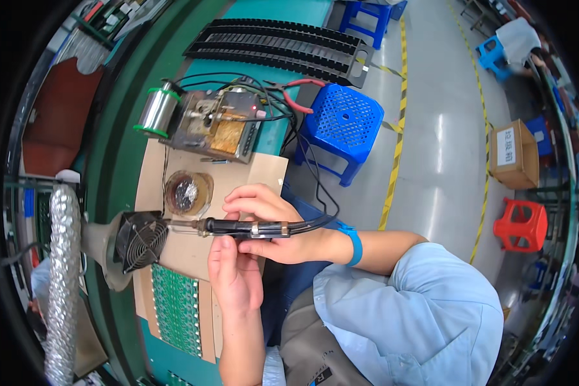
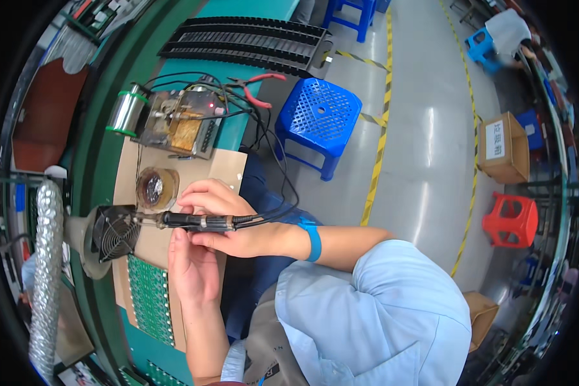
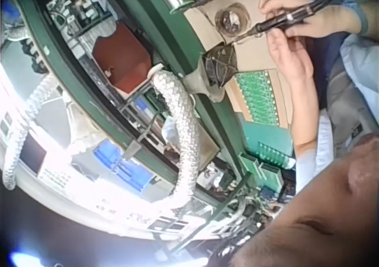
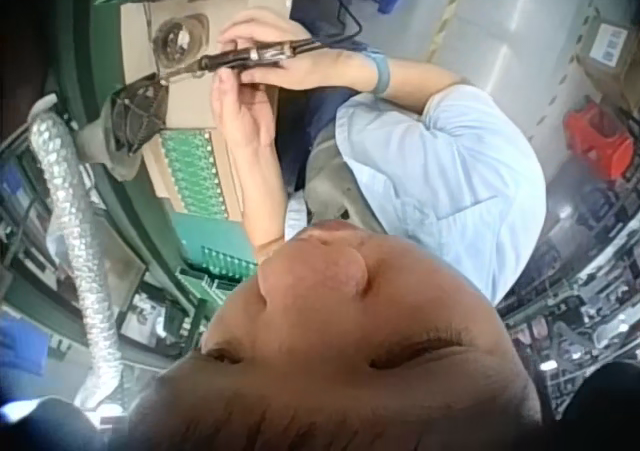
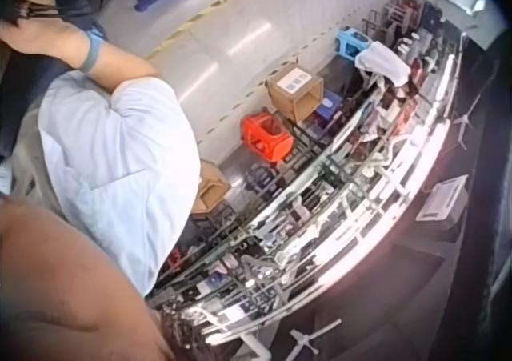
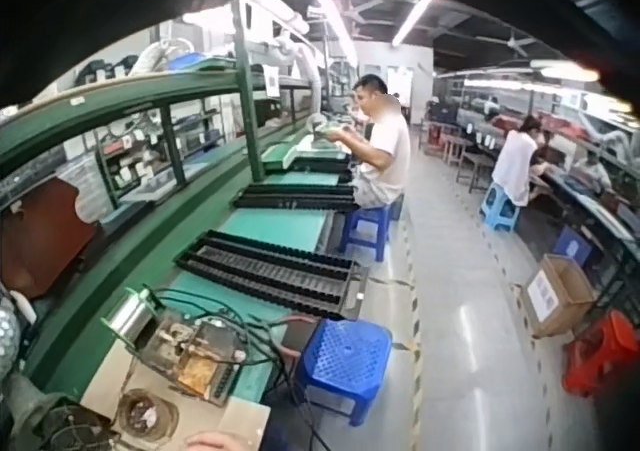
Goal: Soldering components onto a printed circuit board at a manual assembly station.
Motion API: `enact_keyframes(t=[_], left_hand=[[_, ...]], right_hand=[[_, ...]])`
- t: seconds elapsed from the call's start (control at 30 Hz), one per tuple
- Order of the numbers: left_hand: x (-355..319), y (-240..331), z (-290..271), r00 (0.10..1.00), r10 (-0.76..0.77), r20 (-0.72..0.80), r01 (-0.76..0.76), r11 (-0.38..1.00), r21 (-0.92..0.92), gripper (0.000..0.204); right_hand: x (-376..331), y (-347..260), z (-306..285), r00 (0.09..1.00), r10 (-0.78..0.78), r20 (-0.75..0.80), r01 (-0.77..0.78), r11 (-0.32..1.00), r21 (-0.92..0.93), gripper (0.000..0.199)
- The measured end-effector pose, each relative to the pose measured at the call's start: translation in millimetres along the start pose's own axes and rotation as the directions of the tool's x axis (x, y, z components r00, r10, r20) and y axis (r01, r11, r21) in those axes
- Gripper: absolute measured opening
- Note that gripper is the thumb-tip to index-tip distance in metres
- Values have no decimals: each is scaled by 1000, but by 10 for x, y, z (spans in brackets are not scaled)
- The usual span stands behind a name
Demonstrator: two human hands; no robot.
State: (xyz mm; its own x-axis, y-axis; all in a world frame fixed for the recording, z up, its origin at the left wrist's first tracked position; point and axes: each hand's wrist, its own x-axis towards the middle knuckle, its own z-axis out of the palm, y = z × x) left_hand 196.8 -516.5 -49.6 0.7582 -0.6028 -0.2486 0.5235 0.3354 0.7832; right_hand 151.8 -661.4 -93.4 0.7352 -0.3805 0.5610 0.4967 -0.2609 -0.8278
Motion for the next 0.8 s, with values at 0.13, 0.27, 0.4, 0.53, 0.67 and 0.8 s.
enact_keyframes(t=[0.13, 0.27, 0.4, 0.53, 0.67, 0.8], left_hand=[[128, -20, 81, 994, 105, 5, -105, 989, 101, 49], [211, -114, 285, 970, 233, -61, -214, 950, 226, 49], [217, -126, 382, 979, 190, -70, -176, 969, 174, 51], [204, -126, 426, 992, 124, -11, -122, 985, 124, 51], [178, -135, 445, 995, 100, -27, -94, 982, 165, 56], [163, -126, 443, 996, 83, -17, -79, 984, 158, 57]], right_hand=[[19, 188, -168, 1000, -5, -22, 2, 993, -116, 50], [49, 387, -203, 919, 333, -211, -256, 911, 324, 44], [270, 459, -292, 763, 621, -179, -202, 492, 847, 37], [487, 615, -247, 768, 615, -180, -2, 283, 959, 34], [568, 691, -225, 763, 610, -215, 78, 243, 967, 33], [575, 753, -249, 763, 611, -211, 90, 223, 971, 33]])
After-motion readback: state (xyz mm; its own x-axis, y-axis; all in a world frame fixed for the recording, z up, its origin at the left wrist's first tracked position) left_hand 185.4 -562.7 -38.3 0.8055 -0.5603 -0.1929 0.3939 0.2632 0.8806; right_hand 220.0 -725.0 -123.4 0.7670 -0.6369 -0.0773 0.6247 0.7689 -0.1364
